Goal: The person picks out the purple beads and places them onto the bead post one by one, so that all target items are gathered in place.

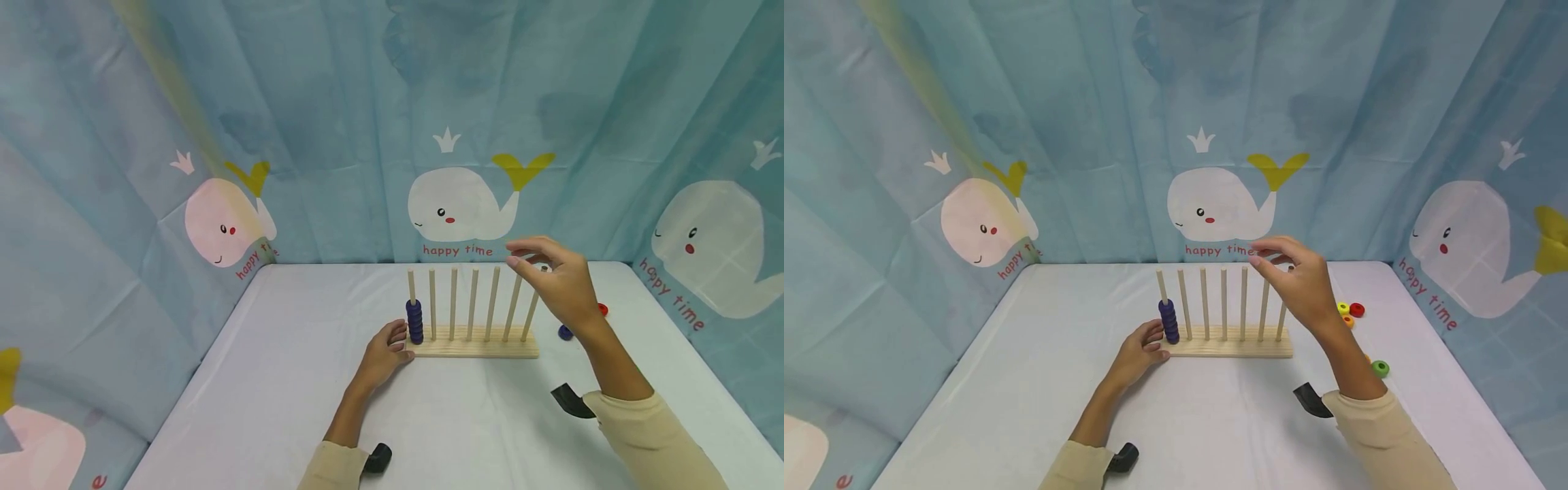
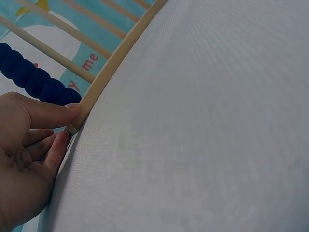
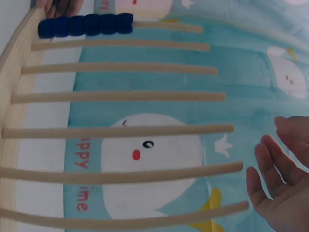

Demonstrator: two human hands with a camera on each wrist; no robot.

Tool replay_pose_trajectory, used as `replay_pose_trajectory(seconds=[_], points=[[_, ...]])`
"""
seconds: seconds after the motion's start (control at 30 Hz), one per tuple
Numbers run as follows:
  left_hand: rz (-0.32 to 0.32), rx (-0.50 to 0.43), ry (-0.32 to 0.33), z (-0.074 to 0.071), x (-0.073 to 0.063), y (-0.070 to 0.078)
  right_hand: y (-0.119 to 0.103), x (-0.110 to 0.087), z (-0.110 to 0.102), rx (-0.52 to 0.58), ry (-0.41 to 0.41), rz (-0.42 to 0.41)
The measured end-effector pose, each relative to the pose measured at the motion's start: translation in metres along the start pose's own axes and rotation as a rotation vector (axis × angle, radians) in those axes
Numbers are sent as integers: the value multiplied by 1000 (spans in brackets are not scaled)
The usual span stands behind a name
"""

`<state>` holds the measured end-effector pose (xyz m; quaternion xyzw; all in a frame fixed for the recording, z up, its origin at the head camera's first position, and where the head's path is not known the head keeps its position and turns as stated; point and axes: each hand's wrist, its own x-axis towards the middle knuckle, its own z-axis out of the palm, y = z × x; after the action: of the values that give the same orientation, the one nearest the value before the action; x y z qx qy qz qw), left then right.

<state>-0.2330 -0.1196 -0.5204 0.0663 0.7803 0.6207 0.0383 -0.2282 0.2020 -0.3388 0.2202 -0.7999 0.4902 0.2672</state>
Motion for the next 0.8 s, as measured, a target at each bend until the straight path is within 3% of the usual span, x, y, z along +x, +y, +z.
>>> replay_pose_trajectory(seconds=[0.4, 0.8], points=[[8, -12, 0, 1, -1, 0, 22, -13, -31, -12, 86, 51], [1, -19, -6, 0, 0, 0, 65, -34, -56, -108, 50, 178]])
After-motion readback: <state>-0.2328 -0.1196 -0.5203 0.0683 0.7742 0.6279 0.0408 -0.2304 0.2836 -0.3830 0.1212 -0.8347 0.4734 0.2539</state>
